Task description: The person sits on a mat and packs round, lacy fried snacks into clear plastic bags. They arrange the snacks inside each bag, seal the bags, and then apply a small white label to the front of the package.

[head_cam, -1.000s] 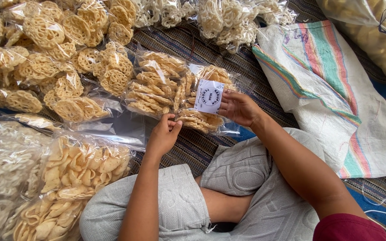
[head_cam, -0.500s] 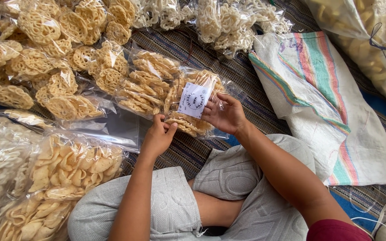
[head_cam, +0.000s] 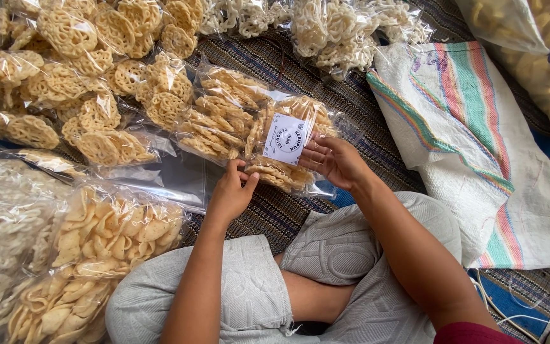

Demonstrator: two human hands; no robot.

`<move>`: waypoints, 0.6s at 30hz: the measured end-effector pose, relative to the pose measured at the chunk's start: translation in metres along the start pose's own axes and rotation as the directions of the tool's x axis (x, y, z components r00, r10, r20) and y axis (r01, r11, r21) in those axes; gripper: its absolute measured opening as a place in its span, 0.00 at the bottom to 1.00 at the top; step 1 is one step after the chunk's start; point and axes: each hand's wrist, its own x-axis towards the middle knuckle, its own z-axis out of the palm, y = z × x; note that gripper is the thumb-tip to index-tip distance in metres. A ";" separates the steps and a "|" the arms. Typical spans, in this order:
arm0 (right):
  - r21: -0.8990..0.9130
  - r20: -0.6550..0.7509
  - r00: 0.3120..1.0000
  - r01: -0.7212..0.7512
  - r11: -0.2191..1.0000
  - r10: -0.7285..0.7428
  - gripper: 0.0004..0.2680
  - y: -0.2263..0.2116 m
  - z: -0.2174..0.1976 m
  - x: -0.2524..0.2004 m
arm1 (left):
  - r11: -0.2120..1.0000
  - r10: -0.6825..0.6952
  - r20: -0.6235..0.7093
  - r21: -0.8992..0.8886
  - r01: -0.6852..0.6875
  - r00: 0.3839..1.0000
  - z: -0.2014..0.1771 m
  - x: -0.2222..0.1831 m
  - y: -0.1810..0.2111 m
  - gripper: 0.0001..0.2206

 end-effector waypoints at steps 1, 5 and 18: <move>-0.034 -0.050 0.999 0.011 0.999 -0.013 0.12 -0.001 0.001 -0.004 | 1.000 -0.002 0.002 0.024 0.002 1.000 0.000 0.001 -0.002 0.23; -0.251 -0.156 0.983 0.059 0.966 -0.101 0.13 -0.006 0.003 -0.016 | 0.997 0.006 0.001 0.081 -0.006 1.000 0.000 0.001 -0.004 0.22; -0.947 -0.229 0.800 -0.051 0.318 -0.554 0.09 -0.026 -0.102 0.005 | 0.976 0.069 -0.120 0.214 -0.042 0.990 0.024 0.015 -0.031 0.16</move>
